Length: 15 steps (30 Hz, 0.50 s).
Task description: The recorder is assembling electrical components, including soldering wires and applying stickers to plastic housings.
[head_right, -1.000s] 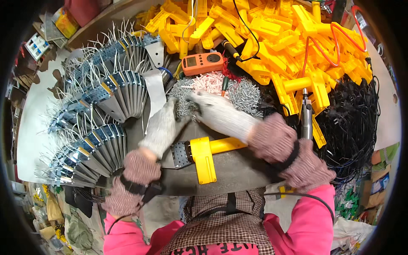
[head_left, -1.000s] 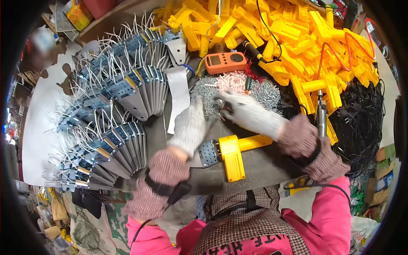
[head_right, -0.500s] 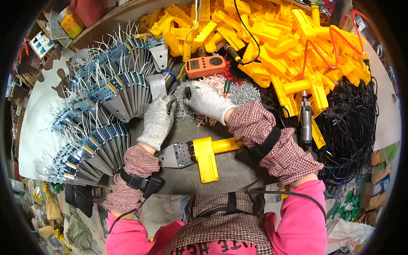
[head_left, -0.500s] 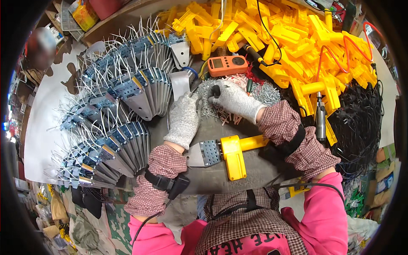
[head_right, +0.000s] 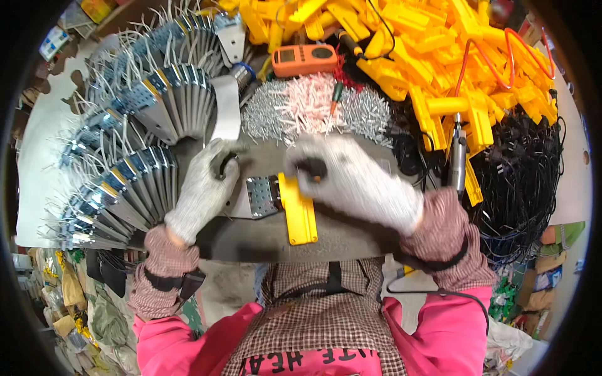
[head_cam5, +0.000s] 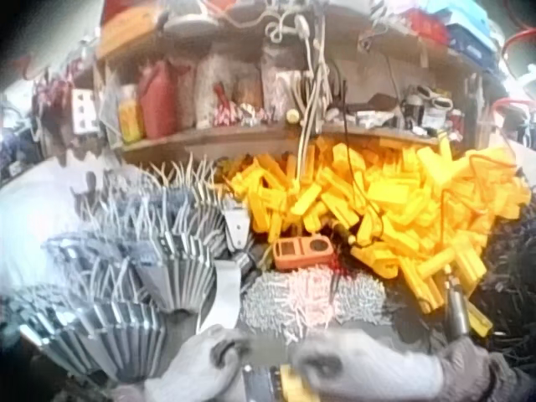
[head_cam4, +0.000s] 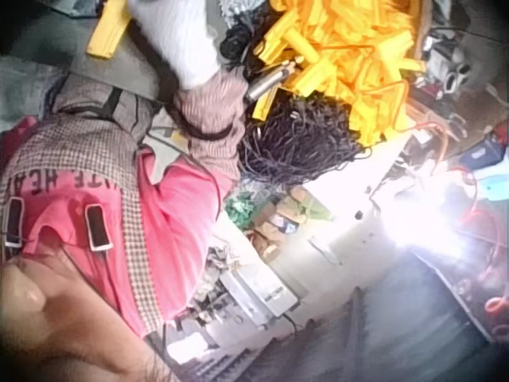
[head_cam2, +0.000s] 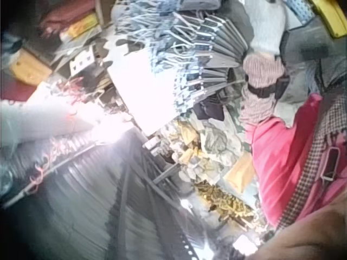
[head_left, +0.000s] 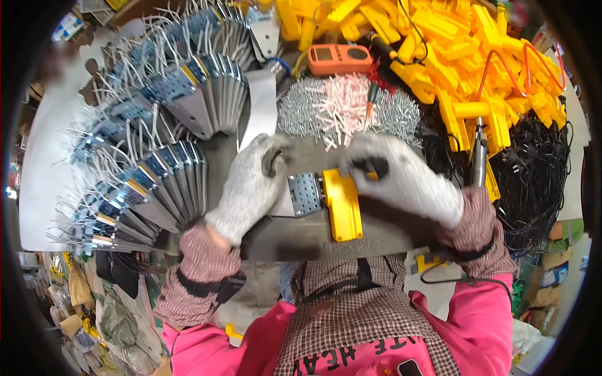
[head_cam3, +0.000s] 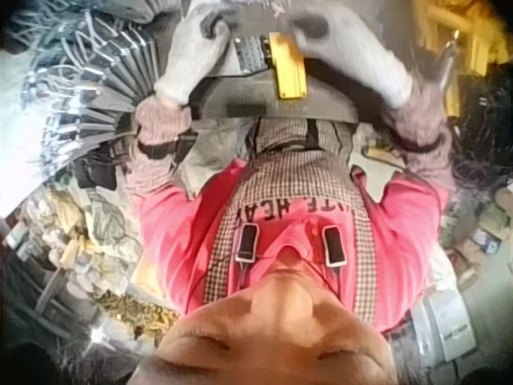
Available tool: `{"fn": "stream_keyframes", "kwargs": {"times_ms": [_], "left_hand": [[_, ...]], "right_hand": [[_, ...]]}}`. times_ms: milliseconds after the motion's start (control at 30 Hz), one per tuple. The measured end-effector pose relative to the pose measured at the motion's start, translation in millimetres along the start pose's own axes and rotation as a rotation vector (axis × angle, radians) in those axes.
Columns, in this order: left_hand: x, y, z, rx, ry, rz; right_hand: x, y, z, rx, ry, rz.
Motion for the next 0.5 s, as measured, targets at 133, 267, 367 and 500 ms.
{"fn": "stream_keyframes", "kwargs": {"times_ms": [133, 267, 367, 500], "left_hand": [[-57.7, 38.6, -16.5, 0.182, 0.636, 0.192], [-82.4, 58.6, -35.2, 0.224, 0.339, -0.099], [-79.8, 63.9, -42.7, 0.319, 0.292, -0.169], [-92.0, 81.5, -50.8, 0.455, -0.087, -0.539]], "right_hand": [[2.0, 59.8, -29.2, 0.229, -0.068, -0.114], [-3.7, 69.2, -39.4, 0.22, -0.043, -0.057], [-6.2, 72.5, -40.2, 0.267, -0.079, -0.053], [-6.9, 75.1, -35.4, 0.262, -0.037, 0.036]]}}
Point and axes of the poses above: each hand's wrist, its own y-axis away from the middle knuckle, its own z-axis out of the back of the hand, x = y × z, the point moved 5 cm from there along -y, towards the middle knuckle, and after that the axes turned 11 degrees about -z, right-handed, at the moved point
